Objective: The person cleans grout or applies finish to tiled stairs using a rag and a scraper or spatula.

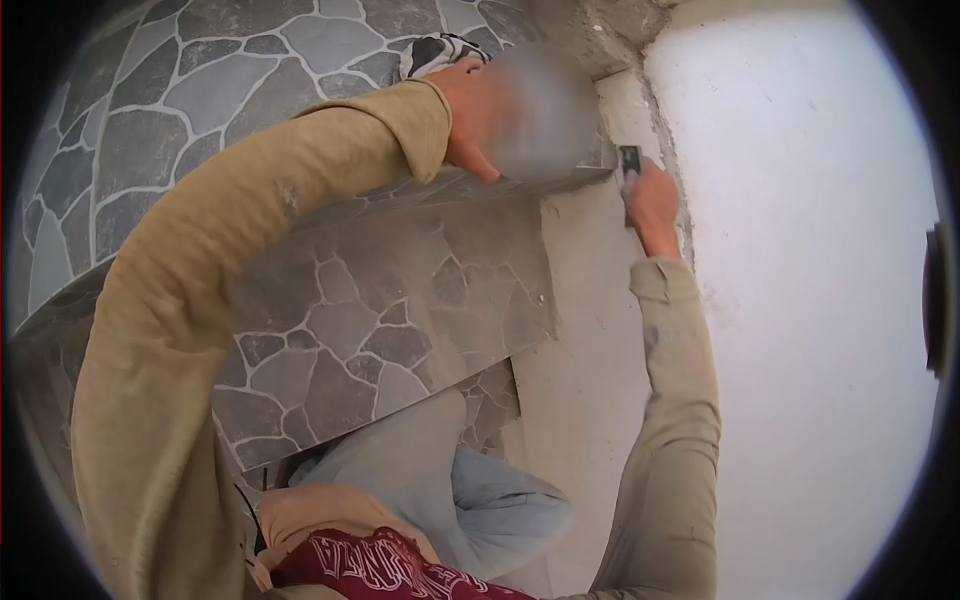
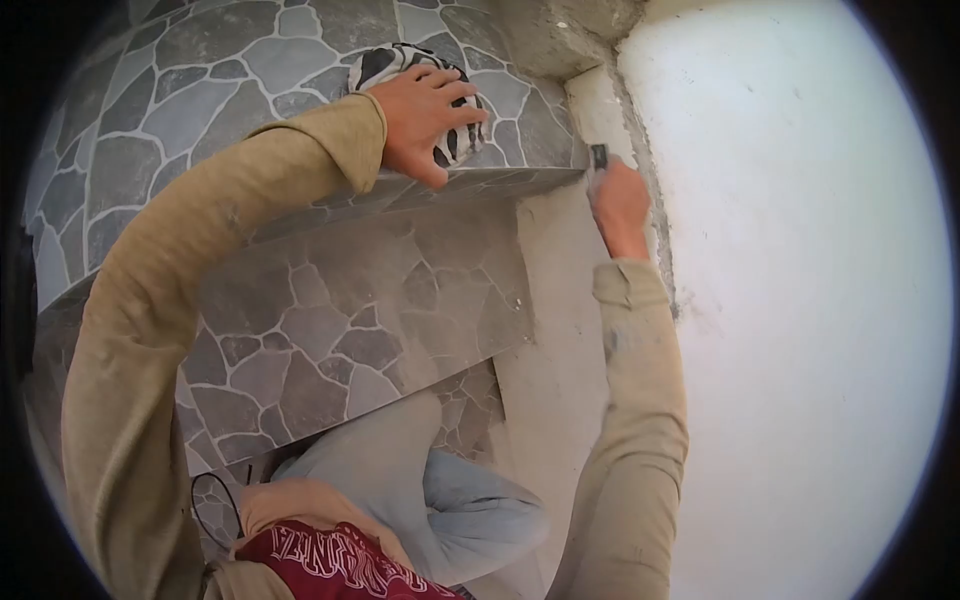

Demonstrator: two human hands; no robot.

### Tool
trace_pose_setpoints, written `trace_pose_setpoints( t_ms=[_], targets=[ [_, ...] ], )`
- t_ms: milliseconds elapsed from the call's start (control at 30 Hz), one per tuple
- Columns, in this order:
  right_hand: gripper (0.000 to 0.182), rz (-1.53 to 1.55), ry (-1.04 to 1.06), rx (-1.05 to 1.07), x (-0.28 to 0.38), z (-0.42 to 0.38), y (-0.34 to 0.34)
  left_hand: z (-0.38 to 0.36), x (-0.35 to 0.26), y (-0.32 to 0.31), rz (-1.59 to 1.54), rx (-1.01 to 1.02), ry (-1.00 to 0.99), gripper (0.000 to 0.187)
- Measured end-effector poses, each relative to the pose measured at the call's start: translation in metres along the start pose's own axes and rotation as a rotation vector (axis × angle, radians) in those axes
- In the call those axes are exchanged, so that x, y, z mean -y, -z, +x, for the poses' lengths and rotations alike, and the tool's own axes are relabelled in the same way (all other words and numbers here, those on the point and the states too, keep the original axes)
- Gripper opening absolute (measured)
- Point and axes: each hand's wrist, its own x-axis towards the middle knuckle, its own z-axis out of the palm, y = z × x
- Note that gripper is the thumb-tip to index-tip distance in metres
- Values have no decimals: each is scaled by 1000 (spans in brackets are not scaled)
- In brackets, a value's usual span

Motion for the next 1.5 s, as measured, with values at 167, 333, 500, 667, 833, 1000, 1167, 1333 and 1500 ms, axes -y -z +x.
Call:
trace_pose_setpoints(
  t_ms=[167,333,500,667,833,1000,1167,1333,1500],
  targets=[
    [20,-117,-37,90,21,0,-6,12,1,-8,-52,34,-69,88],
    [20,-99,-99,69,16,16,8,8,5,-3,-98,13,-76,86],
    [21,-195,-120,133,27,22,11,11,1,-6,-166,1,-96,76],
    [18,-120,-74,76,26,28,4,11,4,-7,-172,-56,-99,68],
    [16,-146,-53,105,24,28,0,13,-1,-11,-185,-83,-102,63],
    [17,-168,-134,116,31,20,16,12,-2,-7,-205,-35,-100,66],
    [20,-165,-64,84,17,25,-7,15,-6,-10,-216,-12,-116,68],
    [20,-152,-115,126,21,20,19,14,-4,-7,-231,-27,-94,68],
    [20,-137,-21,61,17,35,-10,16,-4,-10,-216,-75,-133,65]
  ],
)
